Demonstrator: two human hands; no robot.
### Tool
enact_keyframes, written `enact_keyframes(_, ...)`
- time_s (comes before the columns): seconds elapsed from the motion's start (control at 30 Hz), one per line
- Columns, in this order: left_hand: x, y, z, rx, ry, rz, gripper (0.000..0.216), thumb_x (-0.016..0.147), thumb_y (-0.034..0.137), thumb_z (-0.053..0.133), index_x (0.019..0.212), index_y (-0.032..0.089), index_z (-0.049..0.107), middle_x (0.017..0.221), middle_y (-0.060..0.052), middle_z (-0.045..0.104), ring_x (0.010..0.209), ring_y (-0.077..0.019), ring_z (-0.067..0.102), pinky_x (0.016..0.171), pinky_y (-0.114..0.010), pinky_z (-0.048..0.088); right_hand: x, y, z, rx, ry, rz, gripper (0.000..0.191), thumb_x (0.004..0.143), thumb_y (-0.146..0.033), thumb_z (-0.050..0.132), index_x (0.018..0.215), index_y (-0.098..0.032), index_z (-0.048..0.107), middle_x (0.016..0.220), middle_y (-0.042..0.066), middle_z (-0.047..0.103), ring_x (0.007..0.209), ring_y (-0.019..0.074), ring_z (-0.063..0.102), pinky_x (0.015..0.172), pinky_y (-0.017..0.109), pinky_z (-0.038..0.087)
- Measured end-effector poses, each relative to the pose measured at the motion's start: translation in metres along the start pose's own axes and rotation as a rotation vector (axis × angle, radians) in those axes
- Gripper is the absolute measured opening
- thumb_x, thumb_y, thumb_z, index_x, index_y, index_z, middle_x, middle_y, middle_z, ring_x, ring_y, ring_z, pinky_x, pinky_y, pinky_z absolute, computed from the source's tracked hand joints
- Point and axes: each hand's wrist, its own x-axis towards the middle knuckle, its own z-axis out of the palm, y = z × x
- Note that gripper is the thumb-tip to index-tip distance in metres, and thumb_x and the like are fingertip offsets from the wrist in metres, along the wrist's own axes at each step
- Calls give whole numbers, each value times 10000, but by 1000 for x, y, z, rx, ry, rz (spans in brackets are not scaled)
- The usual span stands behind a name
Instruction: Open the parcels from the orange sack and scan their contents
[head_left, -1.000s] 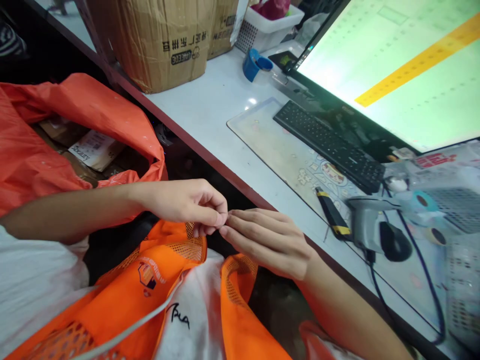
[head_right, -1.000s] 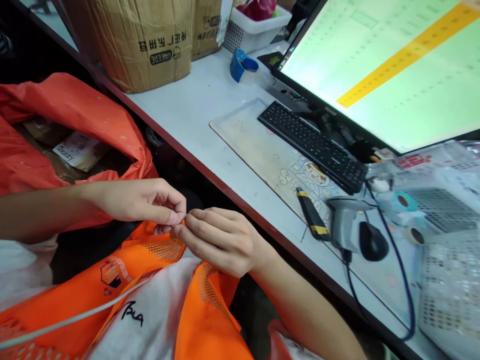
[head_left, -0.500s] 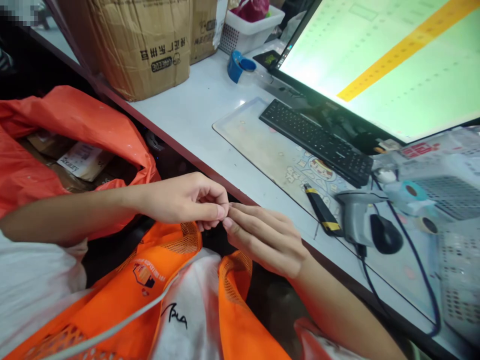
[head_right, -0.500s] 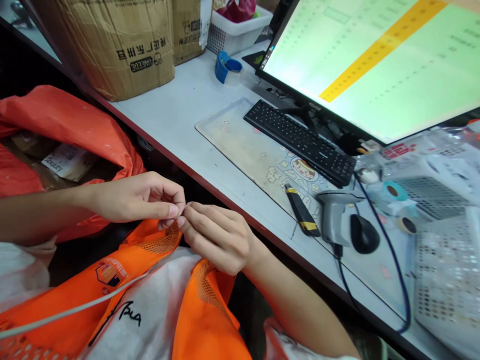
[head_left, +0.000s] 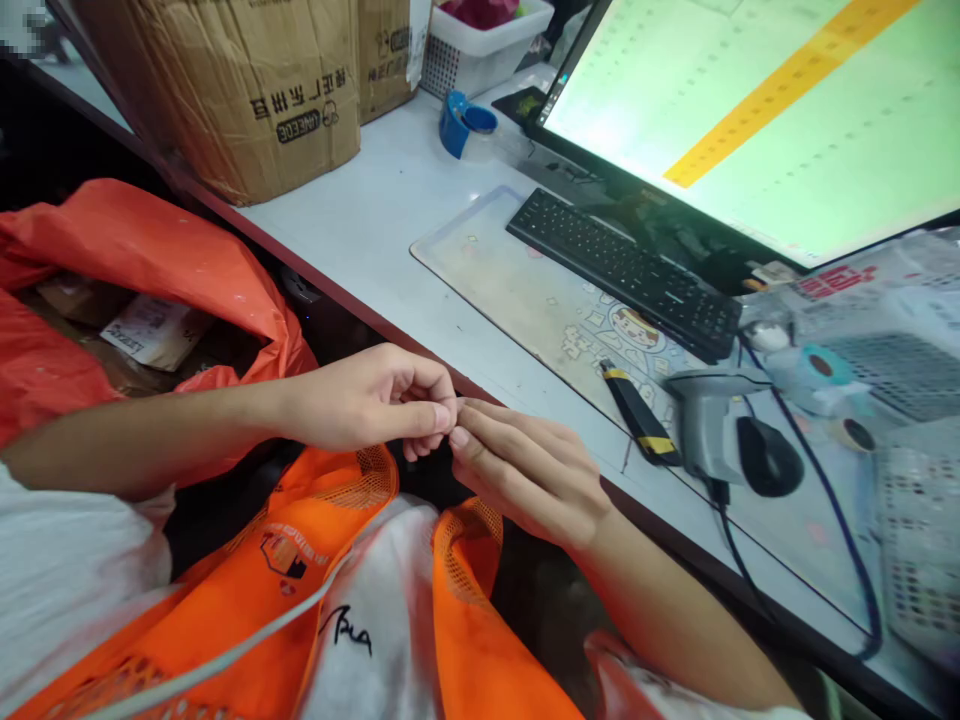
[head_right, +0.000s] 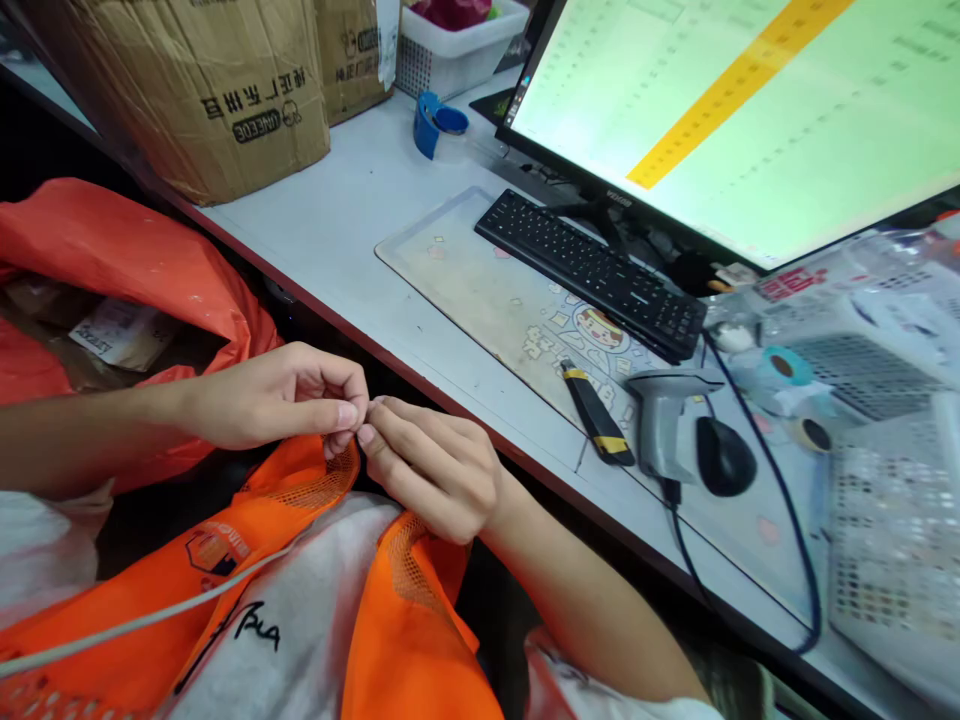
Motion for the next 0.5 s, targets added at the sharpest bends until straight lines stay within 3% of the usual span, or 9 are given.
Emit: enact_keyframes(0.5,-3,-5,7,23,78,140,194,940,278,677,826,136,610,713,-22,649,647,-115,625,621,-221,554,-2,-3,7,-88,75,46,244,854,-90,738,1074,-190,707,1048,97,786,1022,250,758,835,341,678)
